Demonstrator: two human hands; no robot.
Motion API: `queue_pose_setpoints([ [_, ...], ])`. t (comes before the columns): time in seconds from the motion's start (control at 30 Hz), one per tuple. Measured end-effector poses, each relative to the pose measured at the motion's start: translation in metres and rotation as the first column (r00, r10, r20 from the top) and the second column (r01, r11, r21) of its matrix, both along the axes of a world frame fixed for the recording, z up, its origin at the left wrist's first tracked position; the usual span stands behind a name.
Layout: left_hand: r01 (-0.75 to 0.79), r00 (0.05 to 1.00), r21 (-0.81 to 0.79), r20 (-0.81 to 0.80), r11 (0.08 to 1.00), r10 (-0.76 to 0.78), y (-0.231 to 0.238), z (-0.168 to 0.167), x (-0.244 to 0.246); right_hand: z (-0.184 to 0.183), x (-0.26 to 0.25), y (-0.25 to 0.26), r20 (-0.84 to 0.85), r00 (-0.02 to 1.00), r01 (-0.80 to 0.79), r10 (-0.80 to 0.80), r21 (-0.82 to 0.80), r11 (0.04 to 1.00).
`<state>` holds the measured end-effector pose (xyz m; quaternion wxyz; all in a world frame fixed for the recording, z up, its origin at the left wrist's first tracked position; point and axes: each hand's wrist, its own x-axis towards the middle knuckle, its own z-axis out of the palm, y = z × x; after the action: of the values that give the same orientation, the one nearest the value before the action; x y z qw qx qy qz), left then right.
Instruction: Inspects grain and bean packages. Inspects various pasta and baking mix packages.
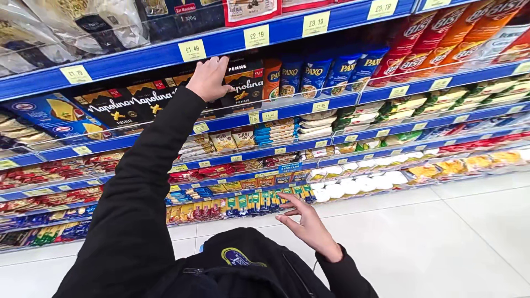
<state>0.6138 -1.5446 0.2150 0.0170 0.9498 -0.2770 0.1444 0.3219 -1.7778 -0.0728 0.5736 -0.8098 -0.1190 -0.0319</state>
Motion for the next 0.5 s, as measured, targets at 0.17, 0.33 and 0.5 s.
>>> queue_pose_setpoints([
  [0.17, 0.074, 0.997, -0.058, 0.043, 0.996, -0.071, 0.007, -0.009, -0.004, -0.006, 0.005, 0.003, -0.088, 0.991, -0.100, 0.097, -0.031, 0.994],
  [0.33, 0.147, 0.978, -0.149, 0.170, 0.978, -0.121, 0.010, -0.027, -0.020, -0.013, -0.001, 0.000, -0.163, 0.976, -0.159, 0.147, -0.062, 0.985],
  [0.5, 0.212, 0.964, -0.200, 0.203, 0.957, -0.171, 0.010, -0.038, -0.024, -0.015, -0.005, -0.005, -0.186, 0.972, -0.165, 0.146, -0.088, 0.982],
])
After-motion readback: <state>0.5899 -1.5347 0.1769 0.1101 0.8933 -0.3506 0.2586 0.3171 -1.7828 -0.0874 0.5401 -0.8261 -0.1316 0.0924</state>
